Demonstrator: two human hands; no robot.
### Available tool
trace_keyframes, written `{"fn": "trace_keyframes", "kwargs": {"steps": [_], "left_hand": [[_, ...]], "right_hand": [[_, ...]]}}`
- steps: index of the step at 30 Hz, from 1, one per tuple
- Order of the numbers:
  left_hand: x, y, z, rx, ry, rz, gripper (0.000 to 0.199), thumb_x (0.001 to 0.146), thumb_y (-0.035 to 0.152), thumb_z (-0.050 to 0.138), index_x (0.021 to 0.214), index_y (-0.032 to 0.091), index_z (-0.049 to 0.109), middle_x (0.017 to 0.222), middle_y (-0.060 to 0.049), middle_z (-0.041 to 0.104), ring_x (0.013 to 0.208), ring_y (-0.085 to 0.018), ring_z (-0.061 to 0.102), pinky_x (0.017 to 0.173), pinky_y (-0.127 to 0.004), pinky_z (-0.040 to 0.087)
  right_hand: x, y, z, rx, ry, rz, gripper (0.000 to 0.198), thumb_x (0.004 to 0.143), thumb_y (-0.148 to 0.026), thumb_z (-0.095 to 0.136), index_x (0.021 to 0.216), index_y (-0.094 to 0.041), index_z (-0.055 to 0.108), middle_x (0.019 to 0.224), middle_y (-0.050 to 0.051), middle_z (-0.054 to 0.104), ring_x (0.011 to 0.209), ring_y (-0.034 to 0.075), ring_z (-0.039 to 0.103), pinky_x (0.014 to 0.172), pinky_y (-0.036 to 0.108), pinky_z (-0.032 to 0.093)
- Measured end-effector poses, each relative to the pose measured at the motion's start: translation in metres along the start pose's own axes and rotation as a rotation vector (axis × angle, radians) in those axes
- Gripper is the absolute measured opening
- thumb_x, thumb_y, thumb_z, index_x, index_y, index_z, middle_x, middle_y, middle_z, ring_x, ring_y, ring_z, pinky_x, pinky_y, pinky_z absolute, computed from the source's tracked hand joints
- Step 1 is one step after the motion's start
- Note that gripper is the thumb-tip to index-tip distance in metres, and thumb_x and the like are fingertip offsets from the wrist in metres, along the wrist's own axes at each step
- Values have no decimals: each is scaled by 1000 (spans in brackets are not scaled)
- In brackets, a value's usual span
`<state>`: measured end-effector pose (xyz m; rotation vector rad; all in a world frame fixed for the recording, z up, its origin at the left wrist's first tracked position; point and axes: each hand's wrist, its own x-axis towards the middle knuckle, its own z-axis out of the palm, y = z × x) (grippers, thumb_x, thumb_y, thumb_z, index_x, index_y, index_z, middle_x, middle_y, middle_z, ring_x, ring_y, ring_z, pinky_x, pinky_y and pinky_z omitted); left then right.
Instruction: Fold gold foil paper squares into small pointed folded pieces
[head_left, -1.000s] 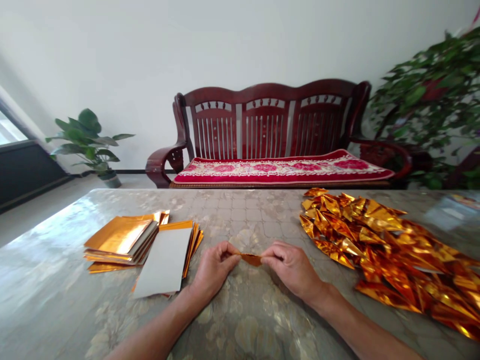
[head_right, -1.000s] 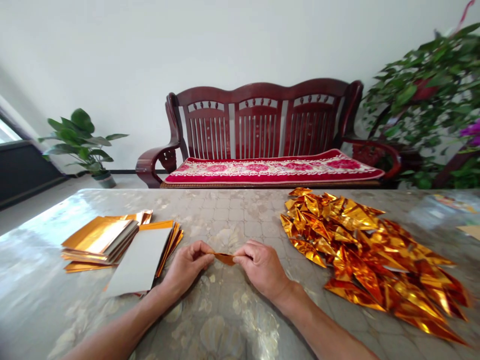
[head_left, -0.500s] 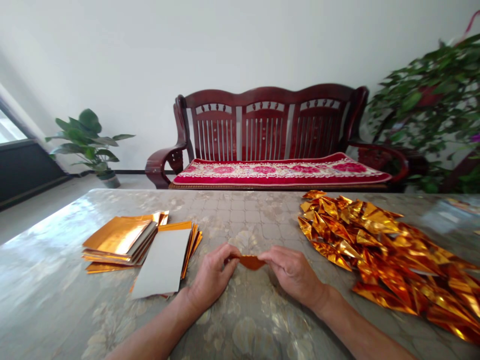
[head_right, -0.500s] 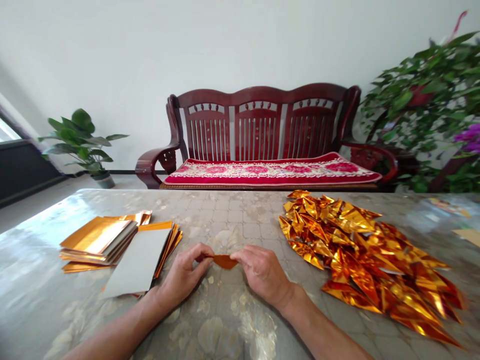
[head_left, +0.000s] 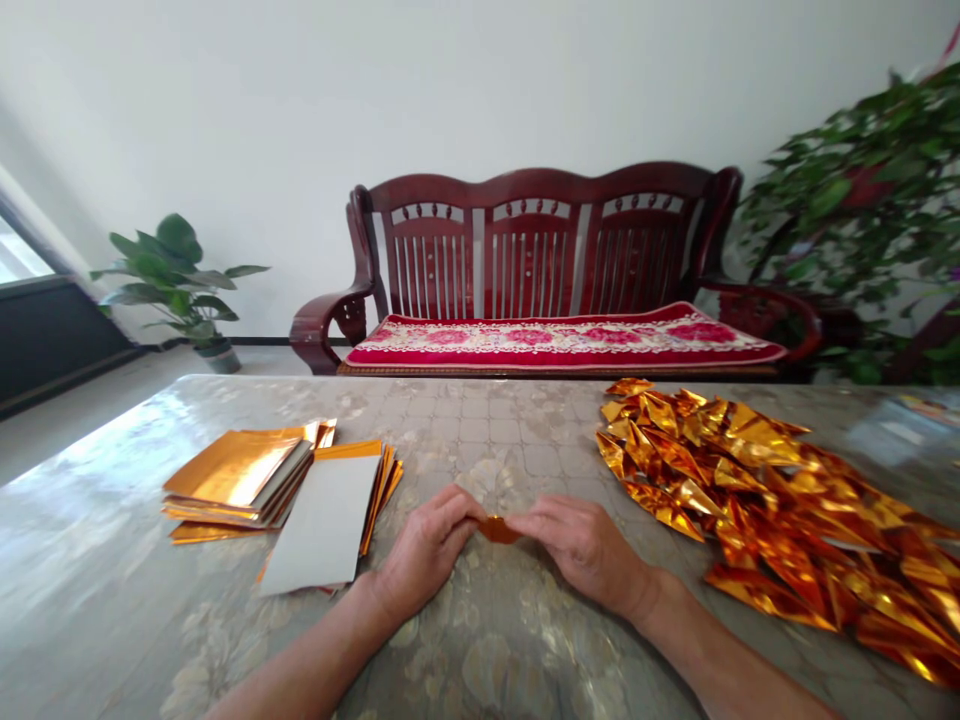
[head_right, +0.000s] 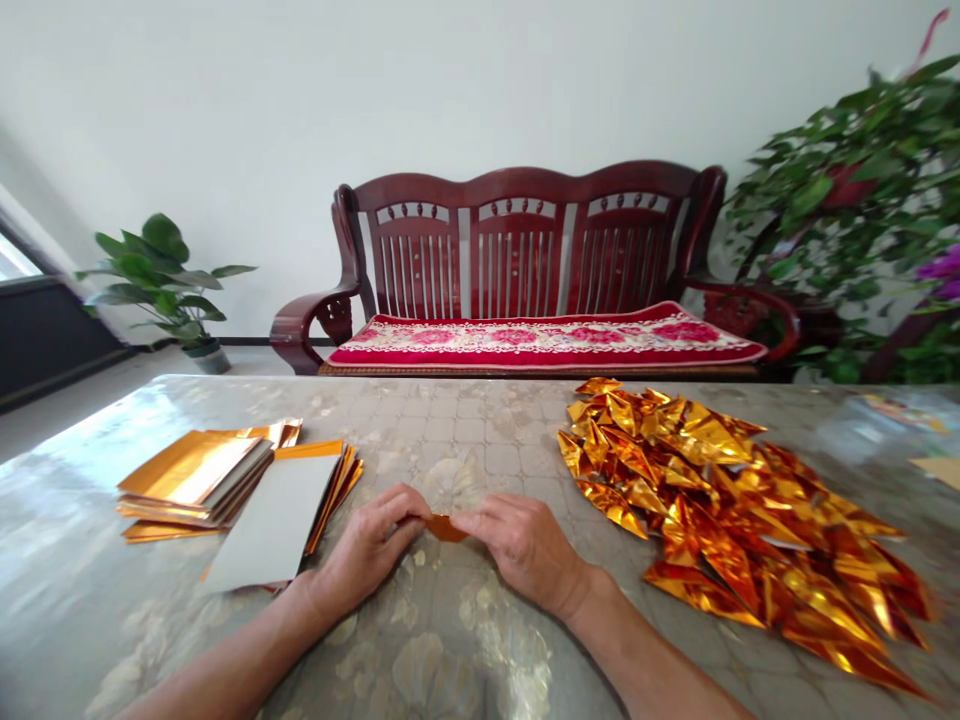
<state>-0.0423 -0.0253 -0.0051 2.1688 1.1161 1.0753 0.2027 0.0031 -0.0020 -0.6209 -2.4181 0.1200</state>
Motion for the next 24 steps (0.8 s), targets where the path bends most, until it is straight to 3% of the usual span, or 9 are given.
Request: {"fn": "trace_keyframes", "kwargs": {"steps": [14,24], "left_hand": [[-1,-1,1,44,-33,19,16,92,9,52,91,21,62,96,-1,58,90,-12,59,82,-23,46],[-2,0,3,62,-79,8,13,94,13,52,95,22,61,95,-1,58,89,-12,59,81,-22,46]], "right_hand": [[0,-2,2,-10,3,-20,28,98,-12,43,112,-22,66,88,3,70,79,14,63,71,25,48],[0,-3,4,6,41,7,22,97,-11,44,103,-19,64,78,3,67,73,16,62,69,27,47]]}}
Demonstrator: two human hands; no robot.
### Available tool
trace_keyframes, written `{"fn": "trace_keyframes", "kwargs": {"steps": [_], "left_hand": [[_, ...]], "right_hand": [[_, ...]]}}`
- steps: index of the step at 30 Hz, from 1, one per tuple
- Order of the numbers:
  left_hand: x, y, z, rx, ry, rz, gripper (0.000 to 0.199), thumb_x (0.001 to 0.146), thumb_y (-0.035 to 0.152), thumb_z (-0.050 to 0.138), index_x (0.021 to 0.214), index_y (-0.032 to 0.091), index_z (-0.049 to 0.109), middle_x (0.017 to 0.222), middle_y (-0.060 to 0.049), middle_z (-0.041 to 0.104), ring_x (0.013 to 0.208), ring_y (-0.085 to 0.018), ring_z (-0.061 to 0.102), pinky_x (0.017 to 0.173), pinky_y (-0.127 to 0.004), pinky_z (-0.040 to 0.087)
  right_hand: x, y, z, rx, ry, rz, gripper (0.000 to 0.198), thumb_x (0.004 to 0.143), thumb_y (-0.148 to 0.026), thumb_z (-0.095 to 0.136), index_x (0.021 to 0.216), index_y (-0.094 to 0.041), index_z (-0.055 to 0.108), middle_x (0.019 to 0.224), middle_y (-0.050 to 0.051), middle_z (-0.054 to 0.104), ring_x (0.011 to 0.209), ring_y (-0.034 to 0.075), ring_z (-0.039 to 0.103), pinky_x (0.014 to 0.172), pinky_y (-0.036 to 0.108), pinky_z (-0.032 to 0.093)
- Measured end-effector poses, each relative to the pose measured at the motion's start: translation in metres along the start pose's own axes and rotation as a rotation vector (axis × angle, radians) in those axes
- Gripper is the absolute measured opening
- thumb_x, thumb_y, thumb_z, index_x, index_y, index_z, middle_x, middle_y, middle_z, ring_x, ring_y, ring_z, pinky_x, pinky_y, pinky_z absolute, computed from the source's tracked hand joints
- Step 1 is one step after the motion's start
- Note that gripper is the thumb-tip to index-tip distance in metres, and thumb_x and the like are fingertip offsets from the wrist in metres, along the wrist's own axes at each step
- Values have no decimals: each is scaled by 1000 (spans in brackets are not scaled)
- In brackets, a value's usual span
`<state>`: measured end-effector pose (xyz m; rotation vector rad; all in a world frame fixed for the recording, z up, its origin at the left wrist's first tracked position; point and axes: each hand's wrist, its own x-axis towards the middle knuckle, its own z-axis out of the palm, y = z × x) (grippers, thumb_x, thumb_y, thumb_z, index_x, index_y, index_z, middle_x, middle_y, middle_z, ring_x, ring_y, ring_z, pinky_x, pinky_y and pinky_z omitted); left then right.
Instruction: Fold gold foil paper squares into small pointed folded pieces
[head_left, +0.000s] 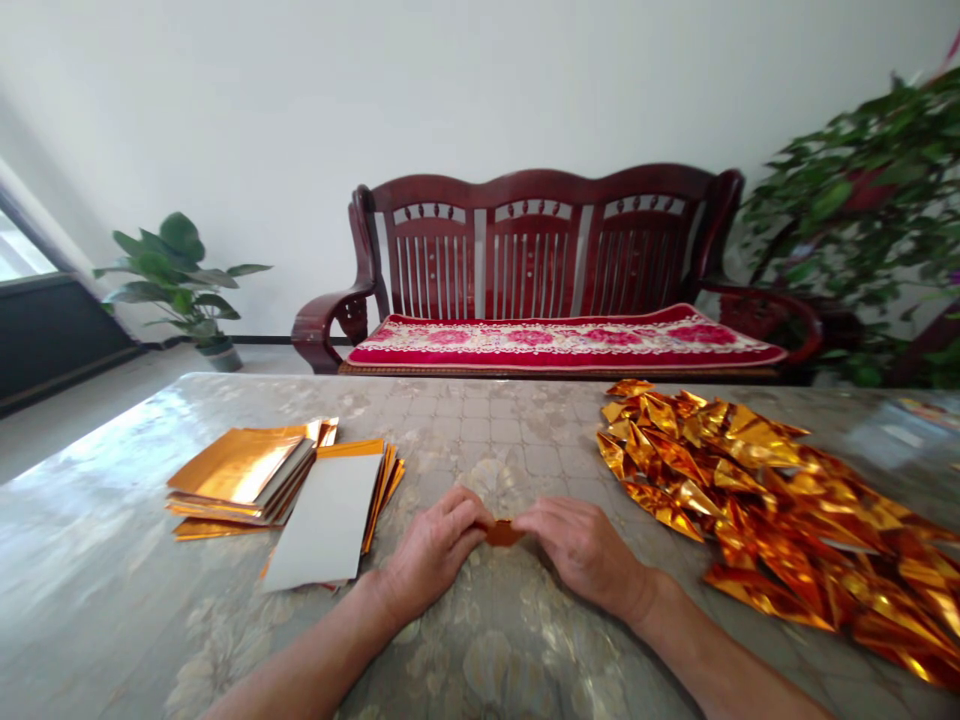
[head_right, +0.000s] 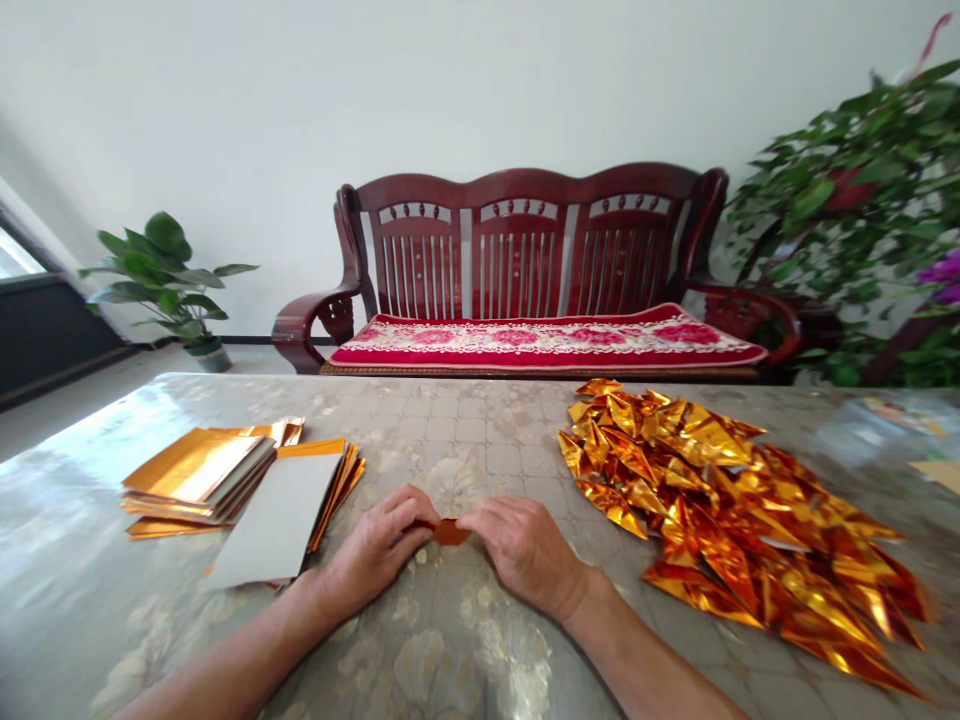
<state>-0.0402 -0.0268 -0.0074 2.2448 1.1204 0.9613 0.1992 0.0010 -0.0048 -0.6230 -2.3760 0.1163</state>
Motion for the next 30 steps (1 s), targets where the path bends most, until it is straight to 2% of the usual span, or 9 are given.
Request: {"fn": "trace_keyframes", "kwargs": {"steps": [10,19,25,30], "left_hand": [[1,1,-1,-38,7,20,14,95,14,50,95,22,62,94,-2,58,89,-13,59,81,-24,47],[-2,3,-1,15,-17,-8,17,95,13,51,101,23,63,96,-2,57,89,-13,59,81,-23,47],[0,4,-1,2,-12,8,18,92,9,53,99,22,63,95,-1,56,90,-12,58,82,-22,46],[0,2,0,-1,-1,15,16,92,10,53,98,22,63,96,-2,56,90,-13,58,81,-22,47]], "right_hand": [[-1,0,0,11,-38,25,21,99,-17,43,98,-20,64,75,2,64,69,16,58,66,26,44],[0,-3,-2,32,-61,42,22,98,-14,46,106,-20,65,80,3,68,74,17,62,68,29,46],[0,-3,-5,14,-48,-5,31,97,-9,42,112,-22,66,90,3,71,78,15,62,71,28,46],[-1,-3,-4,-60,-67,-51,28,99,-15,46,115,-23,67,91,3,71,75,14,60,68,28,44]]}}
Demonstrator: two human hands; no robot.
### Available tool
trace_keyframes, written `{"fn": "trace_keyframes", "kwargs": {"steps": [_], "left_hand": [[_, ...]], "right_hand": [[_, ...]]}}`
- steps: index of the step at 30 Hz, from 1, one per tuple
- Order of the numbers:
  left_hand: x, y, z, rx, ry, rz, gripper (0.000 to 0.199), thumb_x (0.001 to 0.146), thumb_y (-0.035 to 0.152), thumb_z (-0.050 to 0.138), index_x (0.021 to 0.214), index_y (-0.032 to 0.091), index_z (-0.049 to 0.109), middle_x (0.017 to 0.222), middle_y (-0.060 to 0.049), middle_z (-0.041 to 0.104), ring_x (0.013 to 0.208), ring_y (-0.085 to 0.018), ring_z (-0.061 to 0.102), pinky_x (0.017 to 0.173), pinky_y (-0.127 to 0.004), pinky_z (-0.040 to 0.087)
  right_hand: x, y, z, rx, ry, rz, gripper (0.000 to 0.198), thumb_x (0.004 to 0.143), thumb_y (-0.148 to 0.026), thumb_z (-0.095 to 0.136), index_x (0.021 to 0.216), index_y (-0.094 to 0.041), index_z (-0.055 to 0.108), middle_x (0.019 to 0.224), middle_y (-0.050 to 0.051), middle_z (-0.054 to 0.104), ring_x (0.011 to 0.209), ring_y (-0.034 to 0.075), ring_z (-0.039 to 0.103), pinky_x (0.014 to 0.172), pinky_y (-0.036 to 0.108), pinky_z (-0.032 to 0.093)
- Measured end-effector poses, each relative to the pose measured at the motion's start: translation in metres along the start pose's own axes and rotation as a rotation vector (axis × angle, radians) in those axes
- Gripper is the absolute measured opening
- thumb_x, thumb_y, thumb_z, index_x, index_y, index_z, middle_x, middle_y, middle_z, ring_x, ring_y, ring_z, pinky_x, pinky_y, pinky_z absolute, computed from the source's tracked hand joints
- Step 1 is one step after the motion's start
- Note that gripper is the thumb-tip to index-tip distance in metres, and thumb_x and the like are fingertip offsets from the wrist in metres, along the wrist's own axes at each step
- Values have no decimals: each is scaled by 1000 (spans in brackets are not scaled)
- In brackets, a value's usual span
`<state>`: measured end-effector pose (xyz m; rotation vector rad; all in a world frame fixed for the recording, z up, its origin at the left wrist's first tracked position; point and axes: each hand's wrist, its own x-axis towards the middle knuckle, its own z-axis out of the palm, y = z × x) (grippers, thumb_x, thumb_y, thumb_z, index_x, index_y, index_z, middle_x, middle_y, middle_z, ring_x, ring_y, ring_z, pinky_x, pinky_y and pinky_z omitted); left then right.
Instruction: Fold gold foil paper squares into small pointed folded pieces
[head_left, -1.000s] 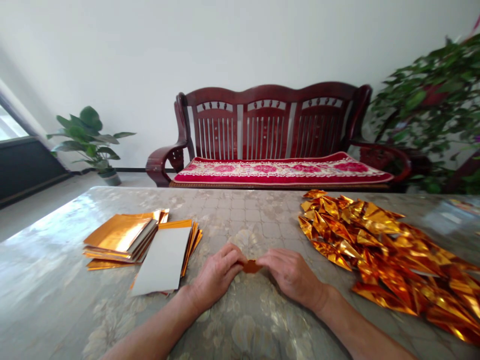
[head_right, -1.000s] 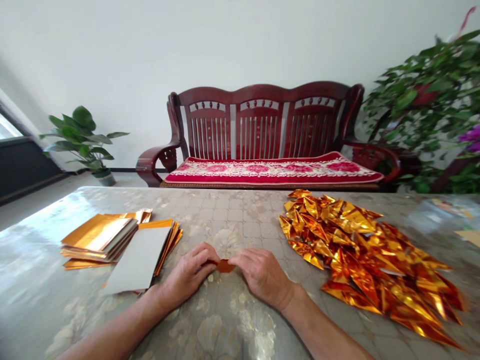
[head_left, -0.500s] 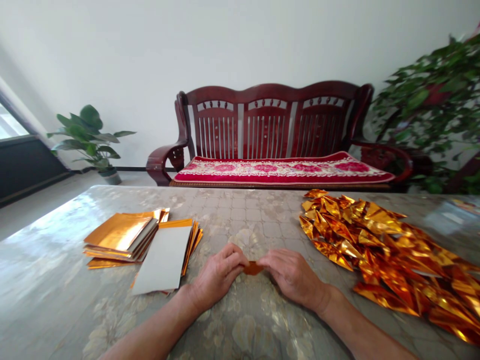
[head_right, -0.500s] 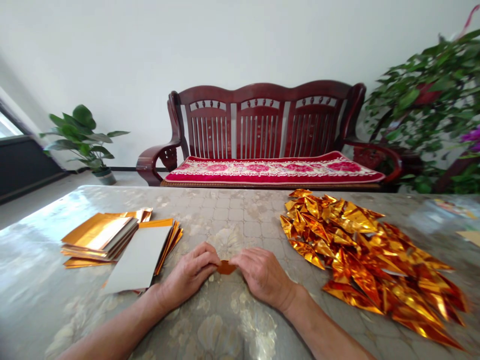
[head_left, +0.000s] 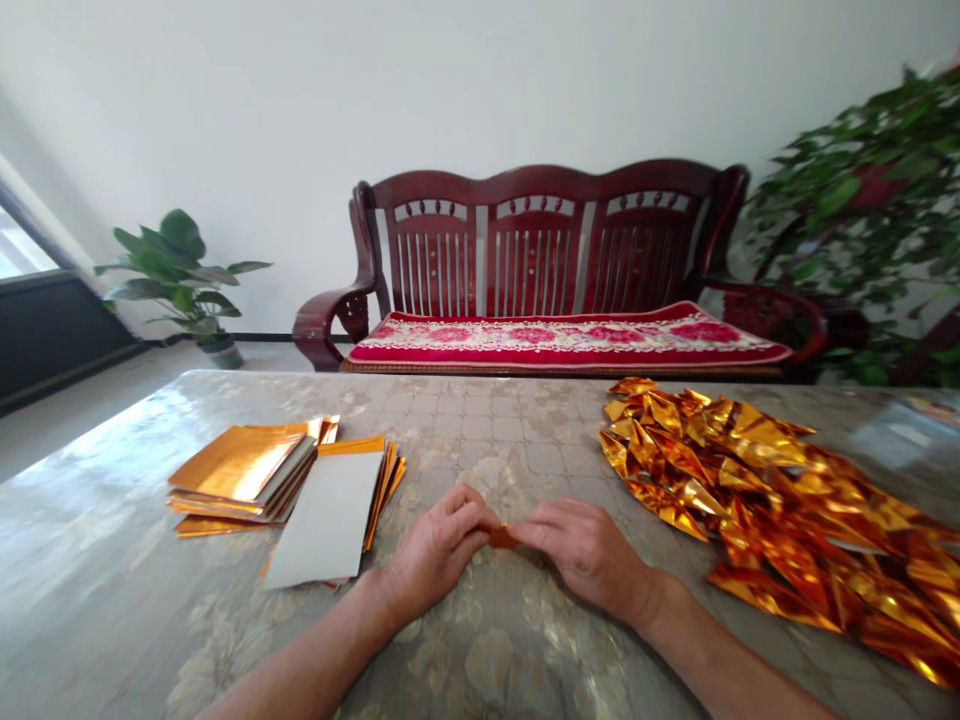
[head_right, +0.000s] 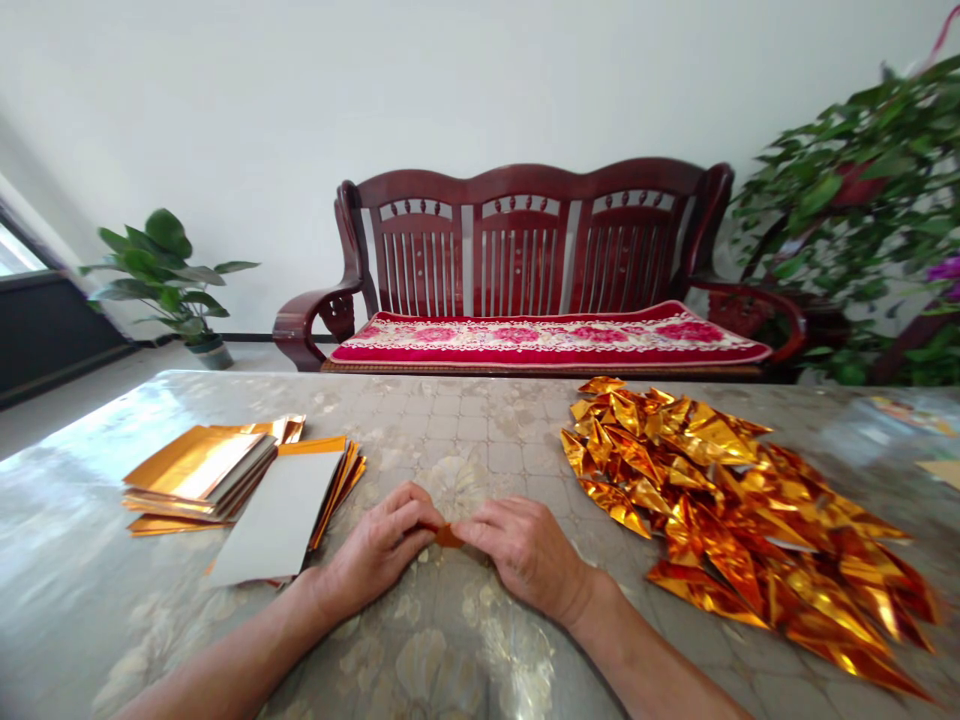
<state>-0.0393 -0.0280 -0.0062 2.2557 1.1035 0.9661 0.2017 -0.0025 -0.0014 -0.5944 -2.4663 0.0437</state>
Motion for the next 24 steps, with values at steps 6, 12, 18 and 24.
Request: {"fn": "trace_keyframes", "kwargs": {"steps": [6,12,18,24], "left_hand": [[-1,0,0,23,-2,-1,15,94,14,51,98,23,63,98,-3,56,91,-13,60,81,-23,48],[-1,2,-2,27,-6,-6,16,95,14,50,98,23,63,99,-3,56,90,-13,60,81,-23,48],[-1,1,-1,28,-10,-10,16,94,14,49,98,23,62,100,-2,56,92,-13,60,81,-24,49],[1,1,0,25,8,-6,15,94,13,50,96,23,61,98,-3,57,89,-13,60,80,-24,50]], "right_hand": [[-1,0,0,-57,-43,-20,28,100,-20,46,119,-25,66,88,3,69,74,15,59,66,29,43],[-1,0,0,-57,-51,-18,29,101,-20,43,120,-25,65,87,4,68,74,15,59,67,28,43],[-1,-1,0,-56,-56,-22,29,101,-21,44,122,-25,63,88,3,69,75,15,59,66,29,42],[2,-3,0,-28,-32,-13,26,101,-20,44,114,-23,66,85,3,69,73,15,60,65,27,44]]}}
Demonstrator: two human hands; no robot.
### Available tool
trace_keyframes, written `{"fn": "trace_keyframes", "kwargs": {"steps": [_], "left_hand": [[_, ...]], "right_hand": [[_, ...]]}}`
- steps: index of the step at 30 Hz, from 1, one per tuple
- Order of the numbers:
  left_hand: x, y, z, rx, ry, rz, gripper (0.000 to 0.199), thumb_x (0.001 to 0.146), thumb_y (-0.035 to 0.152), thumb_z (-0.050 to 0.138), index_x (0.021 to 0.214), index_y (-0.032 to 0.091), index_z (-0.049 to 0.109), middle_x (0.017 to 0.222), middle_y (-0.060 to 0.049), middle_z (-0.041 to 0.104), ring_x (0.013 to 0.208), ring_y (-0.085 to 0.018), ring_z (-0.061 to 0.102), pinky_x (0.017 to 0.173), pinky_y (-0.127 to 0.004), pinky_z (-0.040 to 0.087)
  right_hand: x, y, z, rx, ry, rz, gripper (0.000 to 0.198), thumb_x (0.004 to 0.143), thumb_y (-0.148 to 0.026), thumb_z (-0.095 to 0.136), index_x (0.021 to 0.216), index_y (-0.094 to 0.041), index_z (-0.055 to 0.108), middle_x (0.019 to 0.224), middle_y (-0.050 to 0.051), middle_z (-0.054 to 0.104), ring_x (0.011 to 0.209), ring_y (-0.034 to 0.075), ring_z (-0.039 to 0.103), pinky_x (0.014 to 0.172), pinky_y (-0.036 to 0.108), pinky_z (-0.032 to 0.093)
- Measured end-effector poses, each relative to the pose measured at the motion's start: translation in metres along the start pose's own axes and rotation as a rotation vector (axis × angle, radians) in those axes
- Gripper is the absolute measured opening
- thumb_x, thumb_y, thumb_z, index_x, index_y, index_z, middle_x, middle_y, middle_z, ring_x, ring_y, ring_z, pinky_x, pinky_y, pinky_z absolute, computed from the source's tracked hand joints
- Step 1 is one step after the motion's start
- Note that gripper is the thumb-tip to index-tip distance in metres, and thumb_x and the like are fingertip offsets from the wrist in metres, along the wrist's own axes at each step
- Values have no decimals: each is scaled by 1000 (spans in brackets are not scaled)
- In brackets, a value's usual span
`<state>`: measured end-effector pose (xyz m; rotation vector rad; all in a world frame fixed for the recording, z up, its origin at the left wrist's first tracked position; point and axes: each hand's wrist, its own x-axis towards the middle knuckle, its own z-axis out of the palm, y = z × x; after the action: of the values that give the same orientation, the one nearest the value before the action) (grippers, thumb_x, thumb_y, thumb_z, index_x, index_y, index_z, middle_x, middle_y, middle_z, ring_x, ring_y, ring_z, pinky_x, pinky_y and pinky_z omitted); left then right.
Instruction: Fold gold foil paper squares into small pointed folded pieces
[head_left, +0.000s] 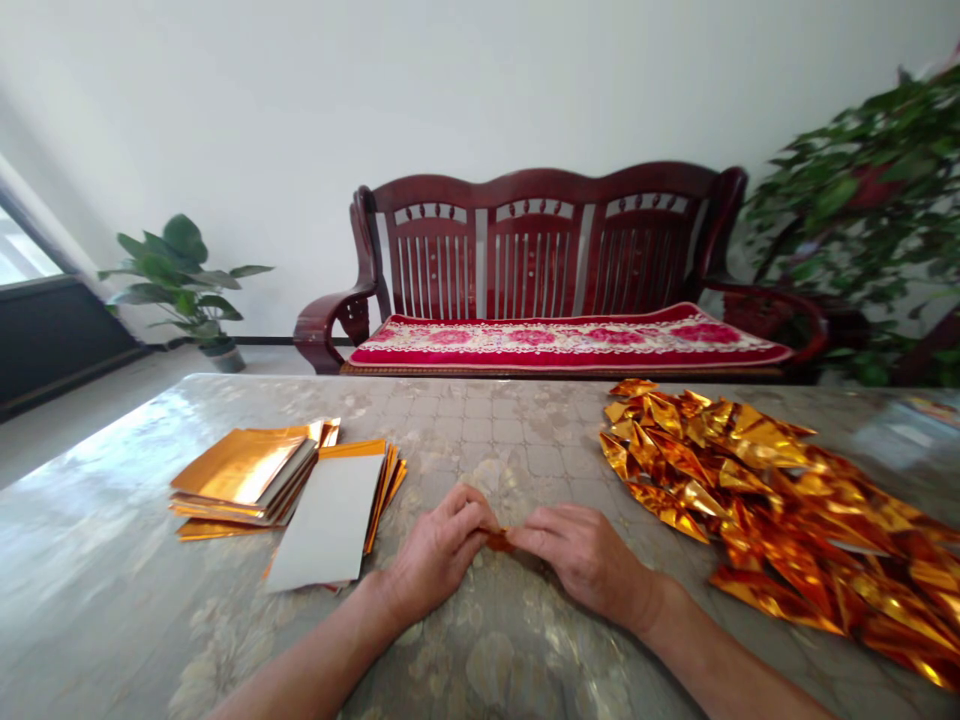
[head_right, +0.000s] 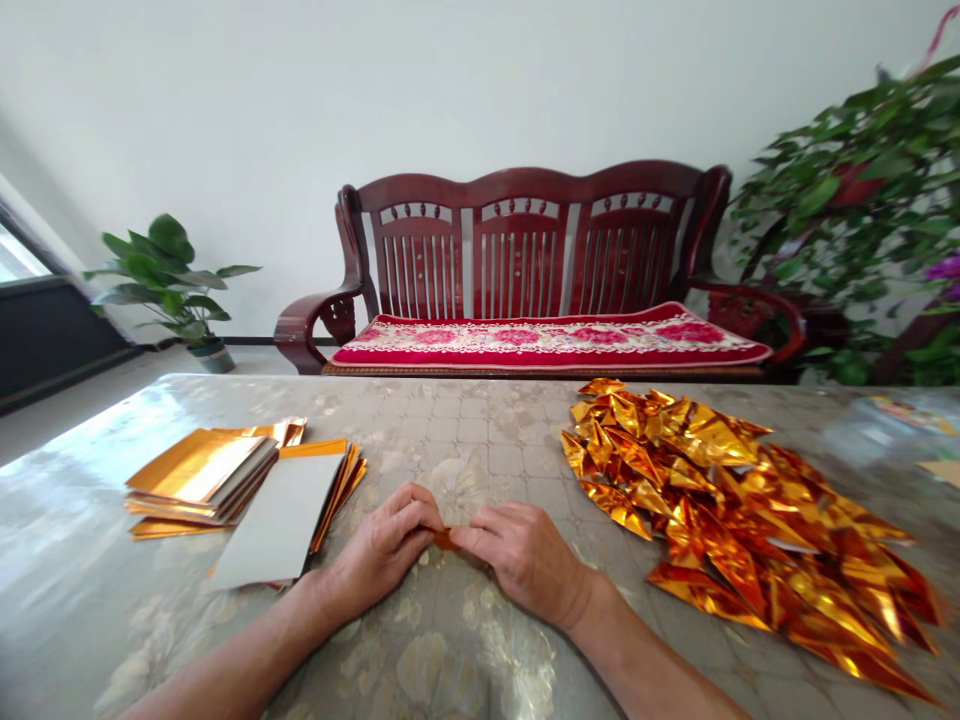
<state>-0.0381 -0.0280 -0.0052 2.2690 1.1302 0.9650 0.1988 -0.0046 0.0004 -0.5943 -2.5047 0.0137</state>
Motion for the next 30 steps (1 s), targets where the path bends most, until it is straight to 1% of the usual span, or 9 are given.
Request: {"fn": "trace_keyframes", "kwargs": {"steps": [3,6,11,17,21,24,27,30], "left_hand": [[1,0,0,-13,6,-6,14,94,13,50,95,22,61,97,-2,57,89,-13,60,79,-24,50],[1,-1,1,-13,0,-13,13,94,13,51,95,22,60,97,-2,57,90,-14,60,80,-24,49],[0,-3,1,-18,-13,-11,14,94,11,51,94,22,59,96,-1,56,90,-13,59,80,-23,48],[-2,-5,1,7,-33,11,19,95,15,50,103,25,64,104,-3,57,92,-13,61,83,-23,48],[-1,-5,2,3,-22,-18,15,96,18,52,96,23,66,100,-3,58,91,-13,61,81,-22,48],[0,-4,2,15,-14,-58,15,96,20,52,90,21,65,93,-2,59,85,-12,60,78,-21,47],[-1,-5,2,25,4,-74,17,97,20,51,84,20,63,85,0,59,80,-11,59,74,-20,46],[-3,-6,2,25,59,-68,15,96,18,52,85,19,62,85,0,60,79,-11,60,74,-20,46]], "right_hand": [[0,0,2,59,28,12,25,99,-15,42,109,-21,65,86,4,70,75,14,62,67,27,46],[-1,1,4,116,27,33,24,98,-12,42,106,-20,63,88,4,70,77,15,63,69,27,46],[0,1,4,165,30,90,20,99,-14,44,100,-20,64,81,1,67,72,15,59,66,27,43],[1,-1,4,185,31,94,21,99,-15,44,97,-20,65,78,1,65,71,15,57,65,26,42],[-1,1,5,183,4,102,22,99,-14,44,98,-20,65,78,2,65,71,16,58,66,26,42],[-1,1,5,212,8,116,22,98,-15,45,100,-20,66,80,2,67,73,16,60,68,26,43],[1,-1,2,293,-25,193,18,97,-18,50,104,-21,67,85,2,69,78,15,63,71,25,46],[4,-3,-3,411,-93,312,19,94,-17,57,108,-24,66,95,0,72,87,14,66,79,23,47]]}}
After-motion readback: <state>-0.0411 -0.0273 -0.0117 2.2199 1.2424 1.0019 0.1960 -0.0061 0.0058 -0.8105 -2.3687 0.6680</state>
